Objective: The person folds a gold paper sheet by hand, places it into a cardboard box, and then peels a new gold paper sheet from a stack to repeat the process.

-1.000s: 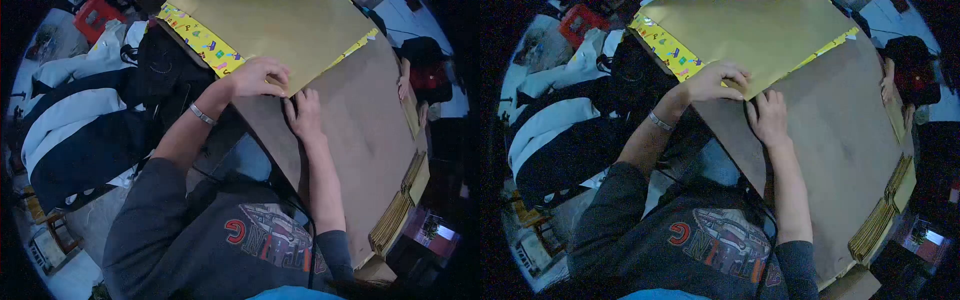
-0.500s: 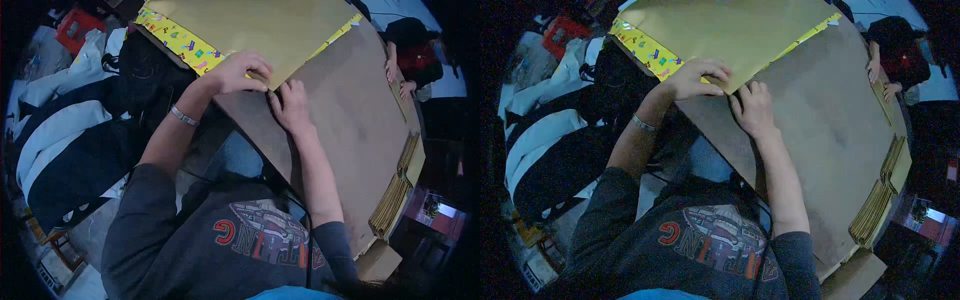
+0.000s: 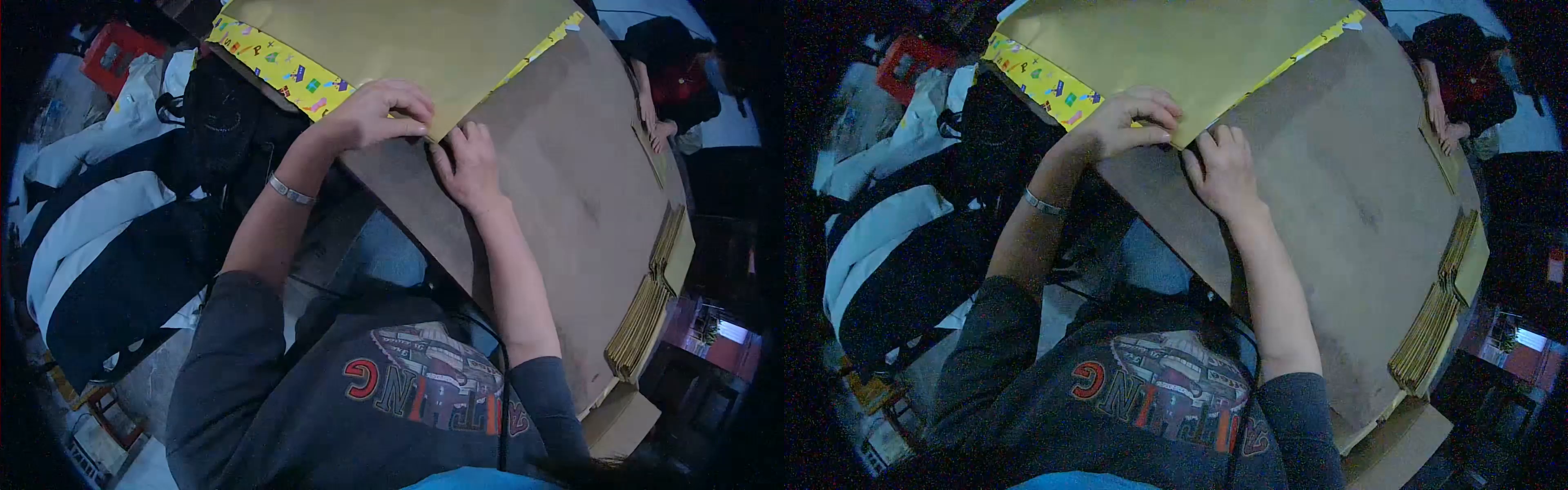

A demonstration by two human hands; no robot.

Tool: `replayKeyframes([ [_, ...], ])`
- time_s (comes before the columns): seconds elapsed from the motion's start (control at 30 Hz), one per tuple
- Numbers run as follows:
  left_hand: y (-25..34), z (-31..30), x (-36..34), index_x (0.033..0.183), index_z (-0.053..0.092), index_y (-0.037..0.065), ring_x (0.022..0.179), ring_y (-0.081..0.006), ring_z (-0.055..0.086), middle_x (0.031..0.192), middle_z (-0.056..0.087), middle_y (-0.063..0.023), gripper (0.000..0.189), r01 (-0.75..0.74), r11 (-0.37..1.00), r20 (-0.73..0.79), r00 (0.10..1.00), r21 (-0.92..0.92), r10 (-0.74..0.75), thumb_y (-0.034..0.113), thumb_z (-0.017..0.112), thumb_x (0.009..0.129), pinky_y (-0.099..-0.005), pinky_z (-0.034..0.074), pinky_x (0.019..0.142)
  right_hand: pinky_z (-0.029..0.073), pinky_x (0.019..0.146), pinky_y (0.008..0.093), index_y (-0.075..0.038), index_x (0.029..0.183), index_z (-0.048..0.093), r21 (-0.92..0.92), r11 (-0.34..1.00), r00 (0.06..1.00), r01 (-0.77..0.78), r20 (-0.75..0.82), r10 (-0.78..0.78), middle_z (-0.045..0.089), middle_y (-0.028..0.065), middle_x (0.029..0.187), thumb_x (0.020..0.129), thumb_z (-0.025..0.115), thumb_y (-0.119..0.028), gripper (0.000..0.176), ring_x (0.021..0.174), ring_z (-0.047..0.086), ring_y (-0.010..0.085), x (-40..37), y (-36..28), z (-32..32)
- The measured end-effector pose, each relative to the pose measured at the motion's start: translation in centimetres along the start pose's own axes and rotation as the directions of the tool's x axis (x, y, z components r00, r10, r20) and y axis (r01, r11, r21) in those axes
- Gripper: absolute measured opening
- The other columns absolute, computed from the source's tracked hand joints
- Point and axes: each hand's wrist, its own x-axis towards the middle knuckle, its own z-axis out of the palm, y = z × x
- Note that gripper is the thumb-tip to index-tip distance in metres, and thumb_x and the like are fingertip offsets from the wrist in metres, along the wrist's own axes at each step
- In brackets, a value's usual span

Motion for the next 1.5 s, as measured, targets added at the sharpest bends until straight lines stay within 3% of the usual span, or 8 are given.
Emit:
replayKeyframes([
  [0.5, -0.2, 0.3, 0.2, 0.086, 0.065, -0.003, 0.092, -0.0281, 0.063, 0.1, 0.067, -0.0159, 0.018, -0.113, 0.993, -0.053, 0.992, 0.039, 0.115, 0.014, 0.062, 0.087, -0.0358, 0.049, 0.082, 0.047, 0.08, 0.0438, -0.005, 0.101, 0.061, -0.025, 0.999, 0.999, -0.047, 0.019, 0.047, 0.054, 0.0151, 0.095, 0.078, 0.069, -0.018, 0.028, 0.092, 0.053, 0.0334, -0.2, 0.1, 0.2],
  [0.9, 0.3, 1.6, -0.3, 0.088, 0.066, -0.001, 0.08, -0.0099, 0.061, 0.089, 0.066, -0.0043, 0.017, 0.215, 0.948, -0.221, 0.938, -0.235, -0.267, 0.015, 0.071, 0.086, -0.0265, 0.051, 0.071, 0.047, 0.083, 0.0461, -0.004, 0.107, 0.061, -0.028, 0.999, 0.999, -0.027, -0.031, 0.026, 0.058, 0.0174, 0.1, 0.081, 0.068, -0.02, 0.032, 0.095, 0.054, 0.0358, -0.1, 0.0, 0.0],
  [0.97, 0.4, 1.6, -0.3, 0.096, 0.066, -0.001, 0.081, -0.0102, 0.061, 0.09, 0.066, -0.0038, 0.018, 0.368, 0.866, -0.254, 0.851, -0.339, -0.46, 0.014, 0.071, 0.087, -0.0264, 0.051, 0.073, 0.047, 0.084, 0.0466, -0.004, 0.107, 0.061, -0.021, 0.999, 0.999, -0.031, 0.022, 0.031, 0.058, 0.0188, 0.101, 0.081, 0.067, -0.02, 0.031, 0.096, 0.054, 0.0371, 0.0, 0.0, -0.3],
  [1.1, 0.3, 2.4, 0.0, 0.11, 0.057, 0.0, 0.086, -0.0101, 0.06, 0.092, 0.063, -0.0037, 0.025, 0.225, 0.826, -0.427, 0.768, -0.517, -0.477, 0.007, 0.068, 0.089, -0.0248, 0.05, 0.08, 0.046, 0.084, 0.0469, -0.003, 0.103, 0.061, -0.011, 0.999, 0.999, -0.048, 0.018, 0.049, 0.058, 0.0185, 0.097, 0.079, 0.07, -0.019, 0.03, 0.095, 0.054, 0.0368, -0.1, 0.1, -0.1],
  [1.33, -0.5, 2.2, 0.1, 0.099, 0.05, 0.003, 0.083, -0.011, 0.059, 0.088, 0.06, -0.0028, 0.022, 0.213, 0.858, -0.483, 0.752, -0.467, -0.449, 0.004, 0.068, 0.087, -0.0253, 0.05, 0.076, 0.046, 0.08, 0.0458, -0.003, 0.103, 0.061, 0.004, 0.999, 0.999, -0.047, -0.003, 0.047, 0.057, 0.0184, 0.097, 0.08, 0.069, -0.02, 0.03, 0.094, 0.054, 0.0361, -0.1, 0.0, 0.0],
  [1.4, -0.1, 2.0, 0.1, 0.095, 0.05, 0.003, 0.082, -0.009, 0.058, 0.086, 0.059, -0.0022, 0.018, 0.34, 0.854, -0.454, 0.736, -0.394, -0.502, 0.005, 0.067, 0.089, -0.0239, 0.049, 0.075, 0.046, 0.081, 0.0461, -0.003, 0.104, 0.061, 0.007, 0.999, 0.999, -0.051, 0.017, 0.051, 0.057, 0.0185, 0.097, 0.08, 0.069, -0.02, 0.03, 0.094, 0.054, 0.0363, -0.1, -0.1, -0.2],
  [1.47, -0.4, 2.0, -0.4, 0.09, 0.055, 0.001, 0.085, -0.0104, 0.059, 0.088, 0.061, -0.0042, 0.008, 0.343, 0.875, -0.441, 0.763, -0.341, -0.472, 0.005, 0.063, 0.091, -0.0258, 0.049, 0.078, 0.046, 0.082, 0.0468, -0.003, 0.105, 0.061, 0.011, 0.998, 0.997, -0.059, 0.057, 0.059, 0.057, 0.0188, 0.098, 0.08, 0.069, -0.019, 0.03, 0.095, 0.054, 0.0367, 0.0, -0.1, -0.4],
  [1.5, -0.6, 2.2, -0.5, 0.09, 0.058, 0.0, 0.083, -0.0132, 0.059, 0.086, 0.062, -0.006, 0.002, 0.239, 0.949, -0.467, 0.829, -0.204, -0.309, 0.002, 0.058, 0.09, -0.0268, 0.048, 0.075, 0.046, 0.083, 0.0467, -0.003, 0.103, 0.061, -0.014, 0.998, 0.998, -0.054, 0.038, 0.054, 0.058, 0.0183, 0.099, 0.08, 0.069, -0.019, 0.03, 0.095, 0.054, 0.0366, -0.1, 0.0, -0.2],
])
